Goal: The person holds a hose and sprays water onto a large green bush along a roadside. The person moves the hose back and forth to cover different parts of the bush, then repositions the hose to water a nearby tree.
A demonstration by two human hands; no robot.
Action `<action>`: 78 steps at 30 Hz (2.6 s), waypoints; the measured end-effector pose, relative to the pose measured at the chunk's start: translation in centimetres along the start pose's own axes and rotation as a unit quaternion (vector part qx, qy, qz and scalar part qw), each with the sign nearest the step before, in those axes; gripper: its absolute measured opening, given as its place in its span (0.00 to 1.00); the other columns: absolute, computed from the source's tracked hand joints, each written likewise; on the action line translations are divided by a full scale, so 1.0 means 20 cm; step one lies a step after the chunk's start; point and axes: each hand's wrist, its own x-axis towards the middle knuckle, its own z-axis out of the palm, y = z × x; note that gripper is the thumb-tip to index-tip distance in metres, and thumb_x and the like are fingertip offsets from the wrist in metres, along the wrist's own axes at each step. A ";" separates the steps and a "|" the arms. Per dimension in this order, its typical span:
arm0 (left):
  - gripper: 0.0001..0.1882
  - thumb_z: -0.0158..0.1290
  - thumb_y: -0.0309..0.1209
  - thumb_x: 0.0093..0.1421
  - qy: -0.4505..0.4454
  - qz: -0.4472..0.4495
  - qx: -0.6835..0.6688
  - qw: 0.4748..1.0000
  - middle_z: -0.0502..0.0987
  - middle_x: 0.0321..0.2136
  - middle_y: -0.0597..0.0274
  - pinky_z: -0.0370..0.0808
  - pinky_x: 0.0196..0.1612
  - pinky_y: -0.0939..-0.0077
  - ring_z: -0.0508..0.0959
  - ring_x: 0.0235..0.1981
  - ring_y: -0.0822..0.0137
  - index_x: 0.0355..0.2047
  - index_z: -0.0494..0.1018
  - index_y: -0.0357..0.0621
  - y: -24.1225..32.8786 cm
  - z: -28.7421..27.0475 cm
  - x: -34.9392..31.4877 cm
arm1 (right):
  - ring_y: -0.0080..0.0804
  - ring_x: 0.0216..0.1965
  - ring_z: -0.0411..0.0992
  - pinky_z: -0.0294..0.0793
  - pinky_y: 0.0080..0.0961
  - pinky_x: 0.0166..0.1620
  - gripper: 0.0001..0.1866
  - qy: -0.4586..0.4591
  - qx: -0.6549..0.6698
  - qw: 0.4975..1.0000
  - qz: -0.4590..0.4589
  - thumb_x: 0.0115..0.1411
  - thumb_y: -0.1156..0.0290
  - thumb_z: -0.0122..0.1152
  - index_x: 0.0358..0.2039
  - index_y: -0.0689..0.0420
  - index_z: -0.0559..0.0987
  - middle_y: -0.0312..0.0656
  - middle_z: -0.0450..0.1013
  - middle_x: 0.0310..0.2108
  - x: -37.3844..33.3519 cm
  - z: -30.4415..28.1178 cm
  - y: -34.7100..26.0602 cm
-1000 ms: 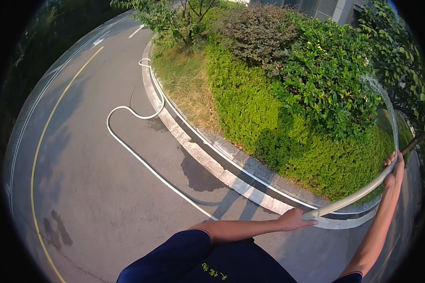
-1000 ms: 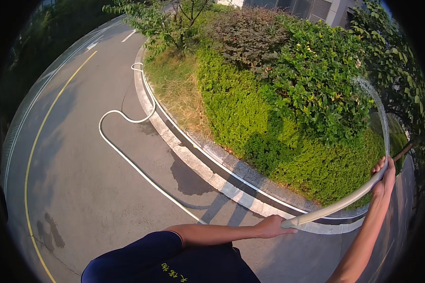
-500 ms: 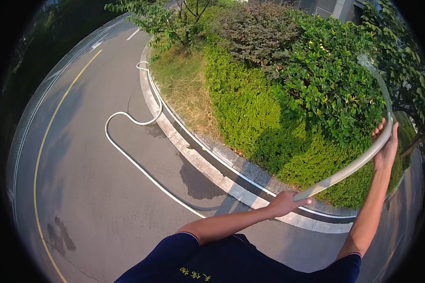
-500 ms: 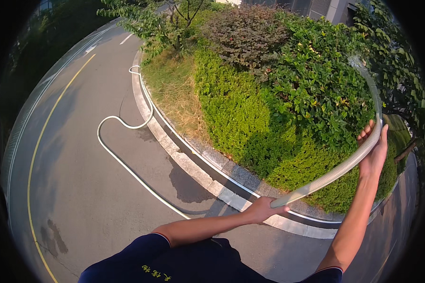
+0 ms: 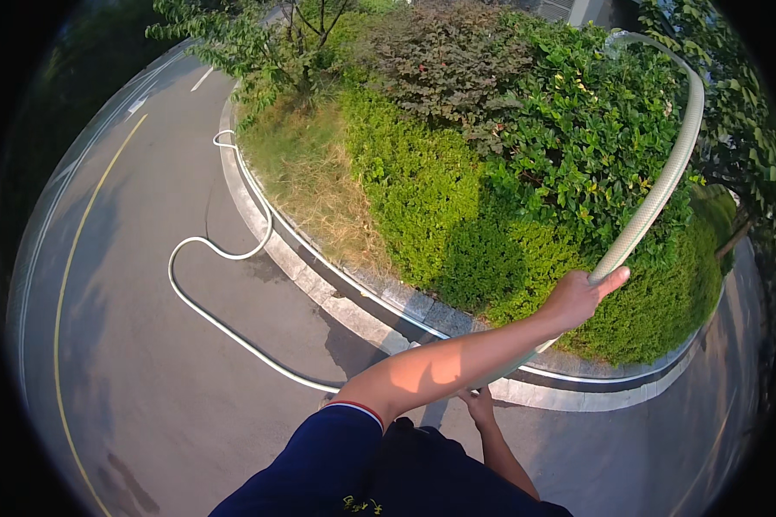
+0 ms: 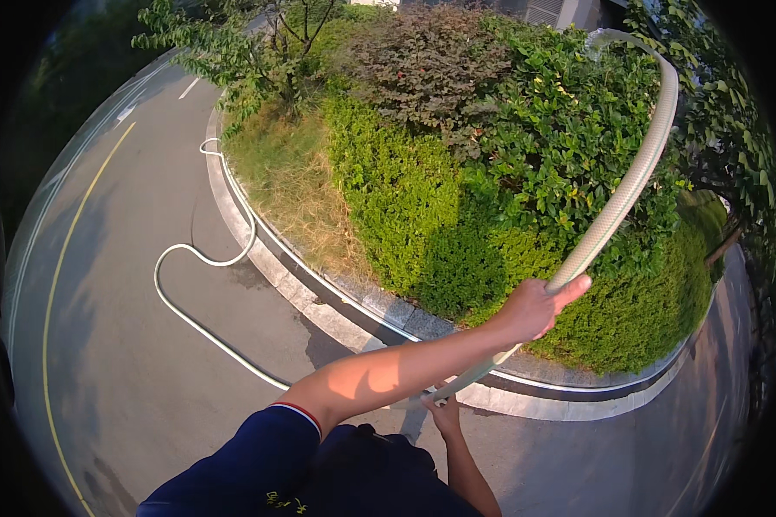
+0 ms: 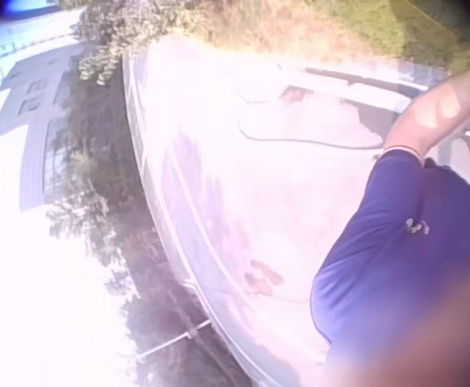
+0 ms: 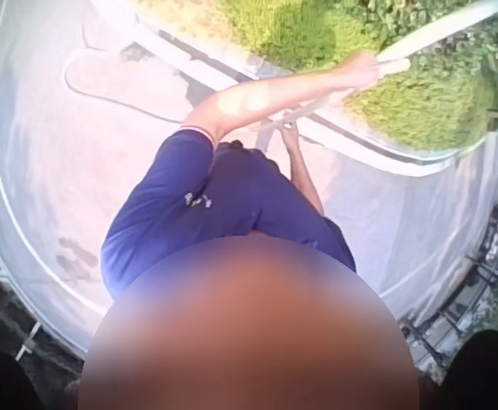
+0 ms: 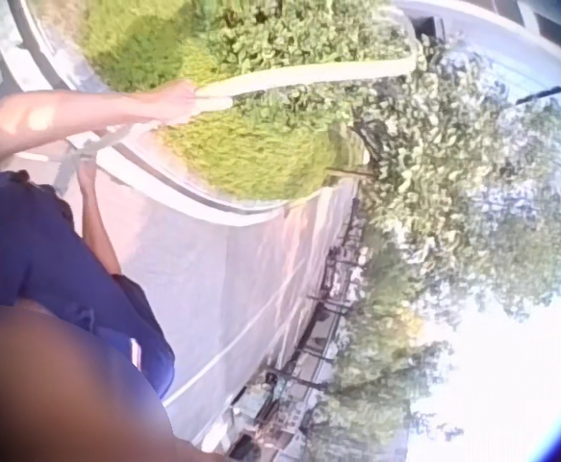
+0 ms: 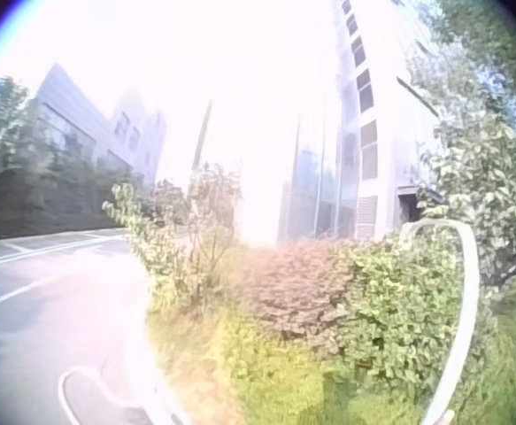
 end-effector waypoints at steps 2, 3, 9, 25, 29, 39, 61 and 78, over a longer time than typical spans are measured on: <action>0.40 0.49 0.73 0.52 -0.030 -0.033 -0.029 0.999 0.59 0.05 0.71 0.58 0.12 0.68 0.62 0.07 0.70 0.07 0.60 0.49 0.08 -0.18 -0.04 | 0.28 0.37 0.72 0.73 0.29 0.41 0.17 0.031 0.047 0.998 0.012 0.54 0.68 0.69 0.41 0.63 0.77 0.41 0.75 0.35 0.10 0.18 -0.01; 0.39 0.48 0.73 0.51 -0.040 -0.027 -0.041 0.998 0.58 0.04 0.71 0.58 0.12 0.67 0.62 0.06 0.70 0.05 0.59 0.52 0.13 -0.28 -0.07 | 0.27 0.34 0.72 0.73 0.28 0.40 0.14 0.049 0.053 0.997 0.015 0.54 0.67 0.69 0.37 0.63 0.78 0.40 0.75 0.31 0.13 0.26 -0.04; 0.35 0.52 0.70 0.52 -0.031 -0.017 -0.032 0.999 0.58 0.05 0.75 0.56 0.09 0.76 0.60 0.05 0.76 0.12 0.57 0.54 0.38 -0.94 -0.07 | 0.21 0.25 0.67 0.67 0.23 0.31 0.16 0.111 0.028 0.993 0.018 0.57 0.61 0.68 0.21 0.58 0.76 0.33 0.71 0.20 0.30 0.72 -0.33; 0.34 0.49 0.68 0.55 0.010 -0.030 -0.111 0.993 0.60 0.08 0.72 0.60 0.09 0.80 0.62 0.06 0.77 0.17 0.58 0.50 0.58 -2.32 0.46 | 0.22 0.23 0.69 0.68 0.25 0.29 0.14 -0.099 -0.110 0.988 0.053 0.52 0.64 0.72 0.23 0.58 0.77 0.34 0.72 0.19 1.12 1.44 -0.59; 0.34 0.51 0.67 0.55 -0.024 -0.048 -0.131 0.990 0.60 0.08 0.72 0.61 0.09 0.81 0.62 0.06 0.78 0.17 0.58 0.51 0.54 -2.67 0.65 | 0.24 0.21 0.69 0.68 0.30 0.27 0.17 -0.003 -0.130 0.987 0.100 0.51 0.59 0.72 0.21 0.59 0.77 0.36 0.72 0.18 1.38 1.65 -0.45; 0.33 0.50 0.65 0.57 -0.165 0.003 -0.192 0.967 0.60 0.07 0.71 0.59 0.06 0.79 0.62 0.04 0.78 0.15 0.57 0.51 0.70 -3.95 1.11 | 0.25 0.22 0.67 0.67 0.33 0.28 0.19 0.210 -0.158 0.959 0.101 0.53 0.59 0.71 0.21 0.63 0.78 0.37 0.71 0.17 2.01 2.56 -0.91; 0.33 0.51 0.68 0.54 -0.177 -0.088 -0.169 0.966 0.57 0.10 0.76 0.59 0.08 0.84 0.60 0.07 0.82 0.18 0.58 0.52 1.12 -5.67 2.57 | 0.19 0.23 0.64 0.65 0.27 0.27 0.13 0.252 -0.061 0.955 0.142 0.55 0.67 0.69 0.23 0.61 0.75 0.33 0.69 0.19 3.66 3.71 -1.94; 0.30 0.56 0.63 0.54 -0.252 -0.135 -0.215 0.934 0.60 0.10 0.76 0.61 0.09 0.83 0.61 0.07 0.79 0.21 0.60 0.51 1.76 -5.95 3.82 | 0.29 0.33 0.66 0.68 0.32 0.36 0.11 0.251 0.007 0.906 0.342 0.55 0.70 0.66 0.35 0.57 0.74 0.38 0.71 0.31 4.16 4.07 -2.37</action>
